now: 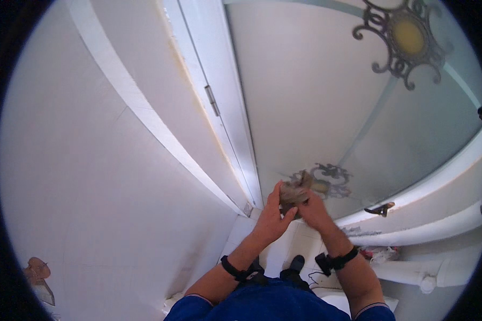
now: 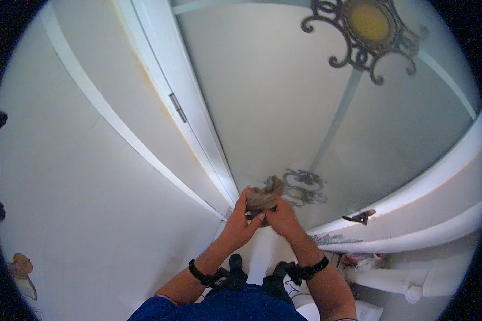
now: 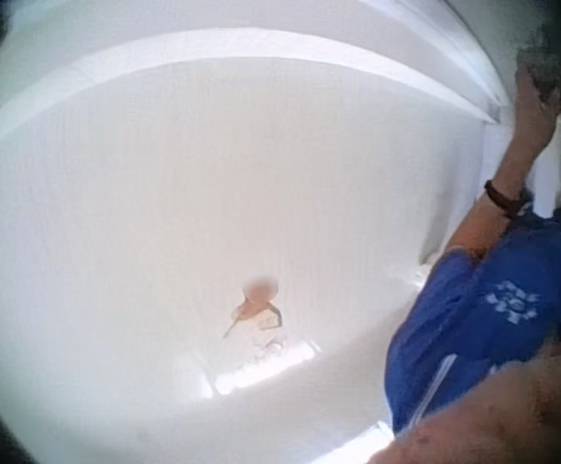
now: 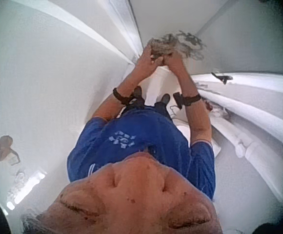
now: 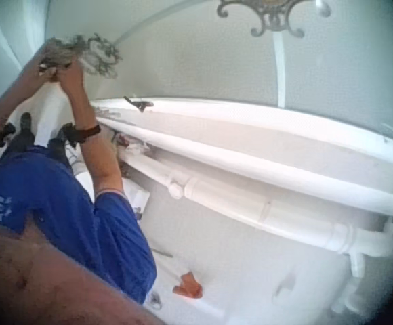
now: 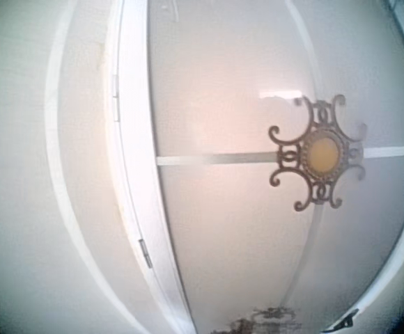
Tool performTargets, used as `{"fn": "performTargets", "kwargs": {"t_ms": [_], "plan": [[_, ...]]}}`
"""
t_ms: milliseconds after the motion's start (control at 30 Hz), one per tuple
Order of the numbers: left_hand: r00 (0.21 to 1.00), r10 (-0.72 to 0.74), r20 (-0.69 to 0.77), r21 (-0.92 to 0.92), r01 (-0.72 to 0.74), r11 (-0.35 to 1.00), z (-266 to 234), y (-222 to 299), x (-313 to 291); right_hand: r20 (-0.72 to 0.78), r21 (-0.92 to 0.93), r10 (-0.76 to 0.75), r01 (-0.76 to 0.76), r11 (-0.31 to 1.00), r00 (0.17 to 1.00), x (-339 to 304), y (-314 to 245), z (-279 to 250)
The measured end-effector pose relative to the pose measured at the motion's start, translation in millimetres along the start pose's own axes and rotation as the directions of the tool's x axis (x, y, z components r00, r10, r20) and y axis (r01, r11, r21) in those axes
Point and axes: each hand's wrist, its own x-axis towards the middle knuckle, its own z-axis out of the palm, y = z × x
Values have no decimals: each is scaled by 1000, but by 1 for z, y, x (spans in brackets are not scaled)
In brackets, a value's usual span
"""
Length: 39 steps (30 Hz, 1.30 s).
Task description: The person wipes the upper wall and door frame with a cloth, then cleans the glass door surface. The person uses a cloth to wipe the wall and door frame, then cleans the glass door surface.
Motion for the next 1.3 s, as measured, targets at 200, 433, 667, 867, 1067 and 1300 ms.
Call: {"fn": "performTargets", "kwargs": {"t_ms": [200,433,667,867,1067,1300], "plan": [[958,-231,167,74,222,972,-27,-4,14,177,327,-23,-37,944,984,-33,-41,-2],[999,-28,44,46,26,999,-20,15,17,130,400,-54,-3,917,990,-31,-63,-18],[741,450,-498,272,-359,893,-130,106,119,37,436,9,-24,900,999,-55,-26,-36],[550,696,-462,691,-269,671,-165,164,209,96,452,178,-202,869,979,-83,57,-20],[611,587,-531,644,-160,748,-138,113,193,145,350,181,-221,910,973,-113,103,2],[539,638,-549,597,-282,751,-161,120,184,156,330,201,-243,912,967,-122,103,3]]}}
